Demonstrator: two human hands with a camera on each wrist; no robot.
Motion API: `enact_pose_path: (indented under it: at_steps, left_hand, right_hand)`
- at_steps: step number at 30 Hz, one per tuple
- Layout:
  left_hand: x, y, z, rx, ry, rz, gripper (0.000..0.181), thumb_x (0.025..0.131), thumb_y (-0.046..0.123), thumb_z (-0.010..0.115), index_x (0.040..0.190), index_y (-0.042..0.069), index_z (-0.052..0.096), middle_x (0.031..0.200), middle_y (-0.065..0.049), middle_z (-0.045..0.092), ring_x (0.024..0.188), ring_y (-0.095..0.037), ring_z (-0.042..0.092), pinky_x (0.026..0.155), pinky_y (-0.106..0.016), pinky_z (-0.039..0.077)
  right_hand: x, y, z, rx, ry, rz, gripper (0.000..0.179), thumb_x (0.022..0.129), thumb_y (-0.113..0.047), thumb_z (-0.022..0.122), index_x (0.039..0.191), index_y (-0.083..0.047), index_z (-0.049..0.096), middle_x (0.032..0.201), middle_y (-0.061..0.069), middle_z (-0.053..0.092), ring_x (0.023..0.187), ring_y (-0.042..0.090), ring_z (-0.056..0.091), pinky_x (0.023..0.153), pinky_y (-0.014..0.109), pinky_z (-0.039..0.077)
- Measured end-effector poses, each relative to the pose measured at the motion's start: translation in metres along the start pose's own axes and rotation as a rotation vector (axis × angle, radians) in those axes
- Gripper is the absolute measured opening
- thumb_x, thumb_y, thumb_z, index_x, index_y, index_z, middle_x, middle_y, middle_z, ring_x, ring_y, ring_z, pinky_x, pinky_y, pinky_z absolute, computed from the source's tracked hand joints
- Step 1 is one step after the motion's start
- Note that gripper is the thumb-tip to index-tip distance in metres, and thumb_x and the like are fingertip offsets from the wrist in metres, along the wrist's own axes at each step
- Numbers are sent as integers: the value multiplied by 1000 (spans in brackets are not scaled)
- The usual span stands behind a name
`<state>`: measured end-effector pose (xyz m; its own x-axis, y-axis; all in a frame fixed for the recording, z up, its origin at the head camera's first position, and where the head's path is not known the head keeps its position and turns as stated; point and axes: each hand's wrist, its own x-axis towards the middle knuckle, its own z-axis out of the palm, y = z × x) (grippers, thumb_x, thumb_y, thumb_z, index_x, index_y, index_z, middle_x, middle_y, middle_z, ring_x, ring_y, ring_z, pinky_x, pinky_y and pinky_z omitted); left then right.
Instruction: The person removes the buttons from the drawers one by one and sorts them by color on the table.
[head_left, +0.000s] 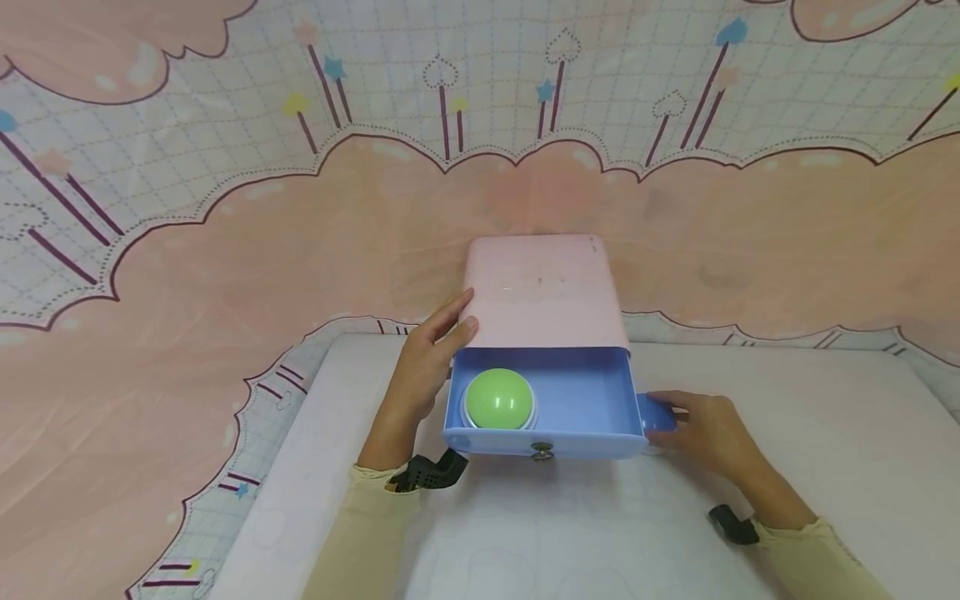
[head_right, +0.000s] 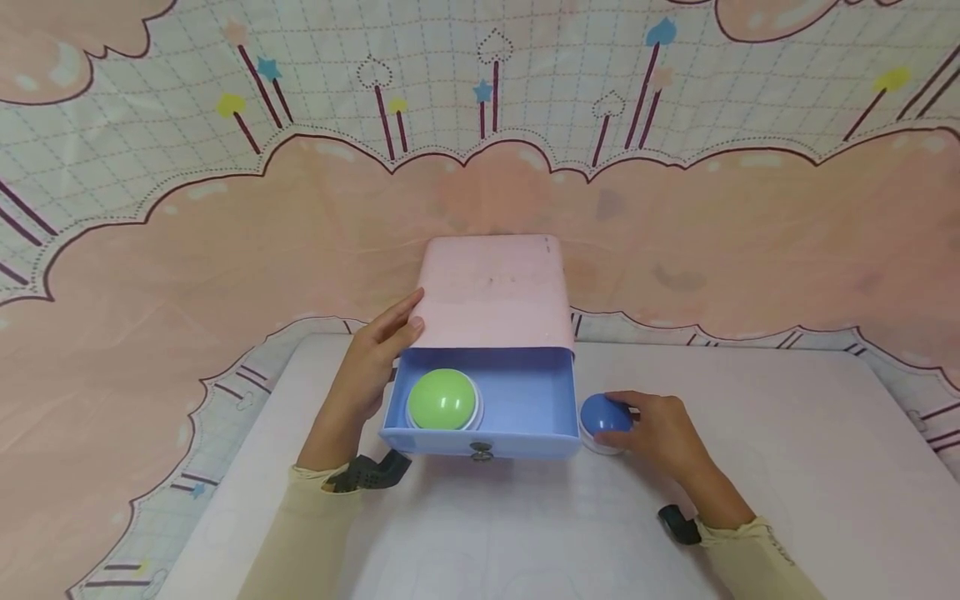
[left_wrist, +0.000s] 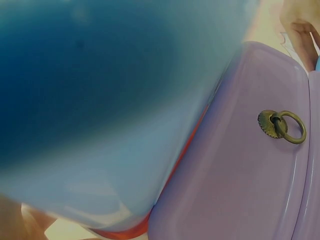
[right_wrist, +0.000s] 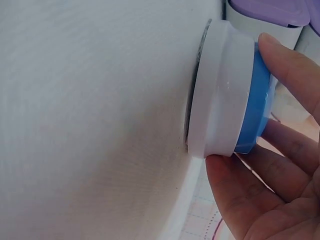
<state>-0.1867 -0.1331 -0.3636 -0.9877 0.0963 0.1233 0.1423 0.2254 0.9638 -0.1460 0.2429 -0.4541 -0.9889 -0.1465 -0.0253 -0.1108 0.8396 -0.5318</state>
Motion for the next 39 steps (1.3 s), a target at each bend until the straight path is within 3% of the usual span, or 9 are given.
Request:
enact_pose_path:
  at_steps: [8,19,24,30,34,39]
  left_hand:
    - [1,0,1,4,-6,-9,53,101,42,61,152,36,49,167,3,34,149,-36,40,95,-68,49]
    - [0,1,0,-4,1,-5,53,101,41,61,152,36,49,166,6,35,149,-35,40,95,-67,49]
    - [-1,1,2,12,6,-13,52,101,44,61,151,40,48,166,11,34,149,-32,40,97,-65,49]
    - [-1,2,0,5,0,-8,53,102,40,60,153,35,48,167,3,32,150,-36,38,96,-68,47]
    - [-1,2,0,8,3,-12,53,102,40,60,153,35,47,168,3,32,151,-36,37,96,-69,47]
    - [-2,3,1,4,3,-8,52,102,41,60,152,35,48,167,2,33,150,-36,38,96,-68,47]
  right_hand:
    - [0,-1,0,3,-30,47,64,84,-29,84,137,-1,62,137,30,61,118,51,64,92,57,56]
    - [0,-6,-6,-16,-36,31,69,85,-34,84,142,-4,60,144,29,55,122,52,61,94,57,54]
    - [-8,-18,-14,-44,4,-11,67,85,-35,84,142,-9,60,142,26,59,119,53,62,90,59,56]
    - [-16,-34,-26,-31,56,-71,60,87,-33,82,140,-12,63,137,21,64,119,51,64,88,58,58]
    - [-24,-49,-37,-14,73,-51,62,89,-45,78,140,-14,64,138,20,64,119,49,64,85,57,59]
    - [-33,-66,-55,20,160,-73,63,87,-52,77,137,-15,66,132,16,69,115,44,68,86,61,58]
